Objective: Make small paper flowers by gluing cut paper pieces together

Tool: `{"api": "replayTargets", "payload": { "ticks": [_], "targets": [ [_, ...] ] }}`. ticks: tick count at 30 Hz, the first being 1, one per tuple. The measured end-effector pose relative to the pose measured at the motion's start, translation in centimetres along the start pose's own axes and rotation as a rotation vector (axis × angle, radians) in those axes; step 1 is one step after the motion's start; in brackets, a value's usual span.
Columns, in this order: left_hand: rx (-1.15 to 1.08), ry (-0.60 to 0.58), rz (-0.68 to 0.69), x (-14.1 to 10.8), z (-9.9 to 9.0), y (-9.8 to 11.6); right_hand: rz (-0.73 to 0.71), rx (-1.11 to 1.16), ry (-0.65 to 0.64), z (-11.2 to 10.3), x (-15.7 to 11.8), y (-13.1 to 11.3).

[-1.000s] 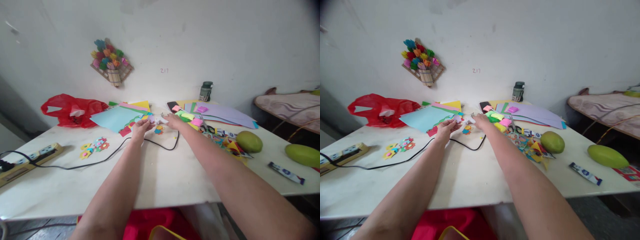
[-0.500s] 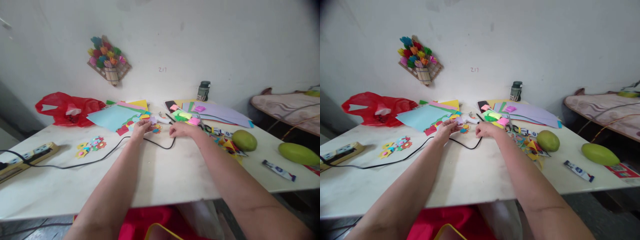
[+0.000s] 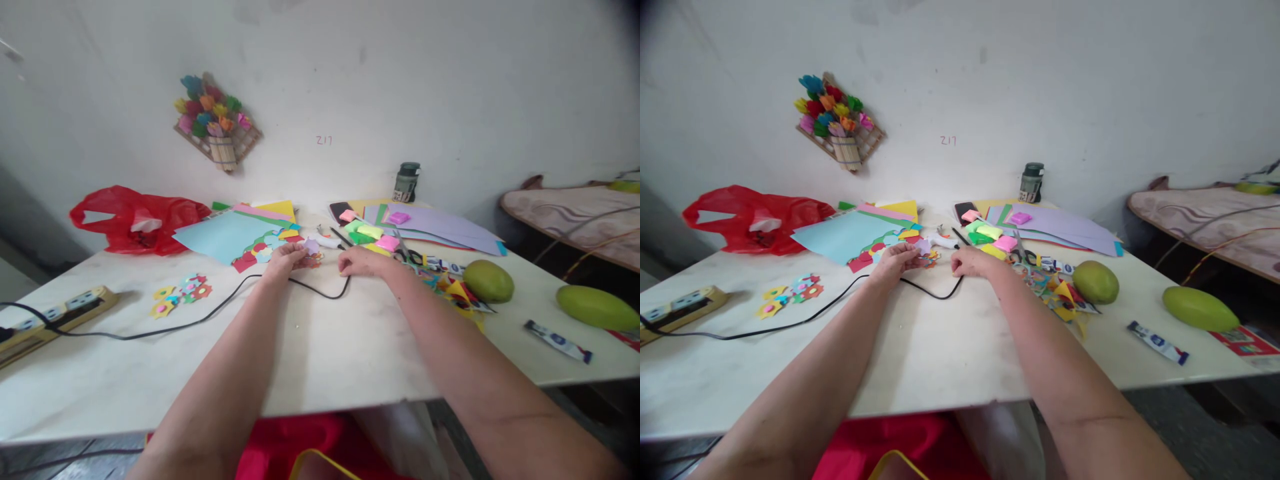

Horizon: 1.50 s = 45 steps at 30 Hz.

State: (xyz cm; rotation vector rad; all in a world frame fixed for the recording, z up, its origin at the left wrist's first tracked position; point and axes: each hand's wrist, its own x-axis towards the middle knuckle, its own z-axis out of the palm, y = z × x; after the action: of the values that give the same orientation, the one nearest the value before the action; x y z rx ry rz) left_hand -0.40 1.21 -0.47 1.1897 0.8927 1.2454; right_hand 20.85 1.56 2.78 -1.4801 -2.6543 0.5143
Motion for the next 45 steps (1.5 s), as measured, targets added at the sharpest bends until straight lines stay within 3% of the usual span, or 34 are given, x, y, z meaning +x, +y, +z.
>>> {"api": "replayTargets", "payload": {
  "ticks": [5,11,15,22,31,45],
  "targets": [
    [0.005,-0.036,-0.002,0.3,-0.2,-0.4,-0.060,0.119,0.087,0.6,0.2,0.8],
    [-0.005,-0.073,-0.019,0.0,0.1,-0.2,-0.114,0.742,0.287,0.9,0.4,0.5],
    [0.018,-0.096,-0.066,-0.2,0.6,0.0,-0.136,0.915,0.409,1.0,0.8,-0.3],
    [0.028,-0.124,-0.101,-0.1,0.7,-0.2,-0.206,0.863,0.558,1.2,1.4,-1.2],
    [-0.008,-0.150,-0.096,-0.4,1.0,0.1,-0.309,0.482,0.715,1.4,1.8,-1.0],
    [-0.034,-0.187,-0.097,-0.4,0.9,0.1,-0.389,0.485,0.716,2.0,2.1,-0.8]
  ]
}}
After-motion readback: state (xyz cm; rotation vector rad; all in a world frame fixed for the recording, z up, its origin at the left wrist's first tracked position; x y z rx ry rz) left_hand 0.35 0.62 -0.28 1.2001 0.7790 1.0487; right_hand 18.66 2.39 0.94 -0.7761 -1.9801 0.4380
